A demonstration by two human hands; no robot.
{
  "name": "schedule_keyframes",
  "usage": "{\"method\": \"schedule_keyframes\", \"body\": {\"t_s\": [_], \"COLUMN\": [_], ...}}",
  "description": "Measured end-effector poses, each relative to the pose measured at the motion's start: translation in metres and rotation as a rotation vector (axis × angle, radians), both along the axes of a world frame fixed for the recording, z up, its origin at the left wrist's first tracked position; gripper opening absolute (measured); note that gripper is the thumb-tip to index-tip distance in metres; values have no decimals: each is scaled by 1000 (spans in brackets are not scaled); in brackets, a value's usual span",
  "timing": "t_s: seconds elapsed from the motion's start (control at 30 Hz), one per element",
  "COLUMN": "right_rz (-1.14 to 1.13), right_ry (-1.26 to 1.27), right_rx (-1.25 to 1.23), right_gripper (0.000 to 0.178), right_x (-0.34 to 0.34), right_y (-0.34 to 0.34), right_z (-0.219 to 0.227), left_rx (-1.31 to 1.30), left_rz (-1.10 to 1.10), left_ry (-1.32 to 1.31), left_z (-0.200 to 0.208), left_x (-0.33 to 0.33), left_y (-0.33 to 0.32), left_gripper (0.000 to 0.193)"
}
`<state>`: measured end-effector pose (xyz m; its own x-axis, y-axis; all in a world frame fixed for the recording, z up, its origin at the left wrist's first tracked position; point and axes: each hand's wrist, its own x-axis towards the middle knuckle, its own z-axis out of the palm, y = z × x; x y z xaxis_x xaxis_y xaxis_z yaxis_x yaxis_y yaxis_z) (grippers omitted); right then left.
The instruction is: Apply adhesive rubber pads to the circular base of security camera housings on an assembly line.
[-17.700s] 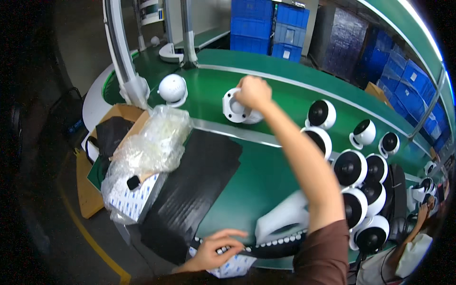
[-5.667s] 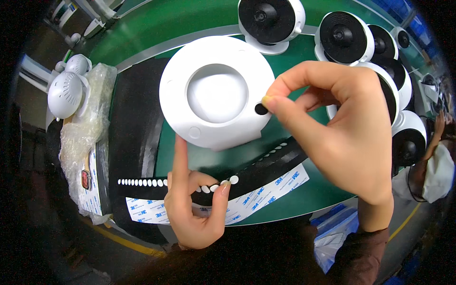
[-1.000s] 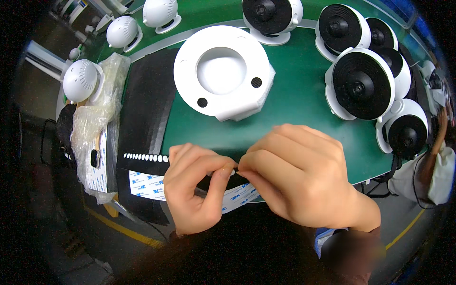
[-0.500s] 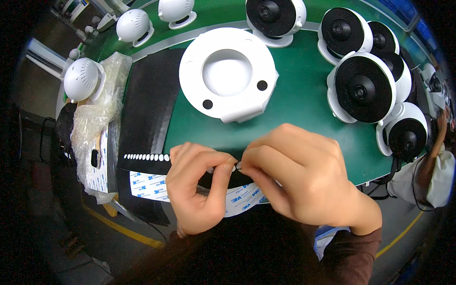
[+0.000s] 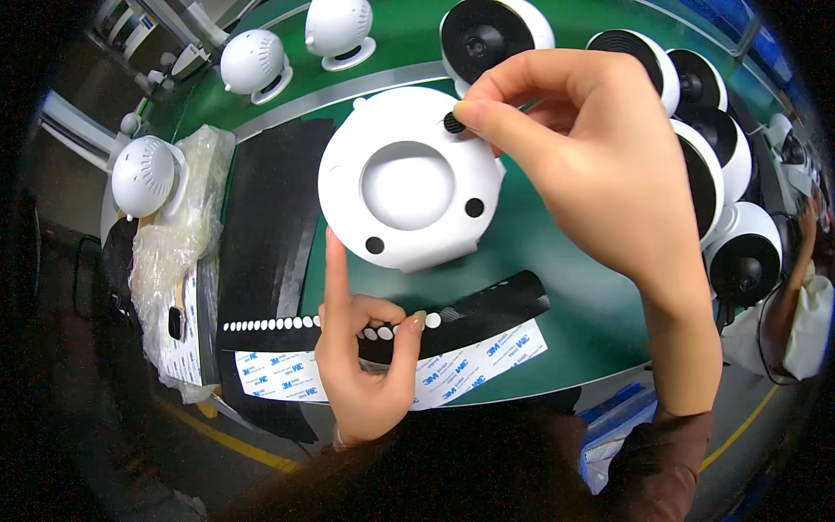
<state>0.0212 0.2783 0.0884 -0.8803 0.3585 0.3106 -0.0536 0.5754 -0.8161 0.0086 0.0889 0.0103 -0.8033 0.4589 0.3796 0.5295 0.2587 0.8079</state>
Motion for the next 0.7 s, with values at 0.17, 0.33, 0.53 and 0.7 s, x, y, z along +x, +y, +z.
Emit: {"method": "schedule_keyframes", "body": {"t_s": [0.17,0.33,0.53,0.7], "right_rz": [-46,-23,-73,-58], "right_ry": [11,-9,-2,20], "right_rx": [74,78,160,200], "right_gripper": [11,10,11,10], "right_x": [0,-2,-2,-6], "right_y": [-2,-6,-7,-10], "right_z": [1,1,-1,1], "left_rx": [-16,-12,39,16], "left_rz": [-48,-52,-28,-14], "left_ry": [50,55,48,60], "left_z": [-2,-2,-5,-3], "left_x": [-1,-2,-3,-4], "left_y": [-1,-4,-1,-2], "left_gripper": [77,77,68,68]}}
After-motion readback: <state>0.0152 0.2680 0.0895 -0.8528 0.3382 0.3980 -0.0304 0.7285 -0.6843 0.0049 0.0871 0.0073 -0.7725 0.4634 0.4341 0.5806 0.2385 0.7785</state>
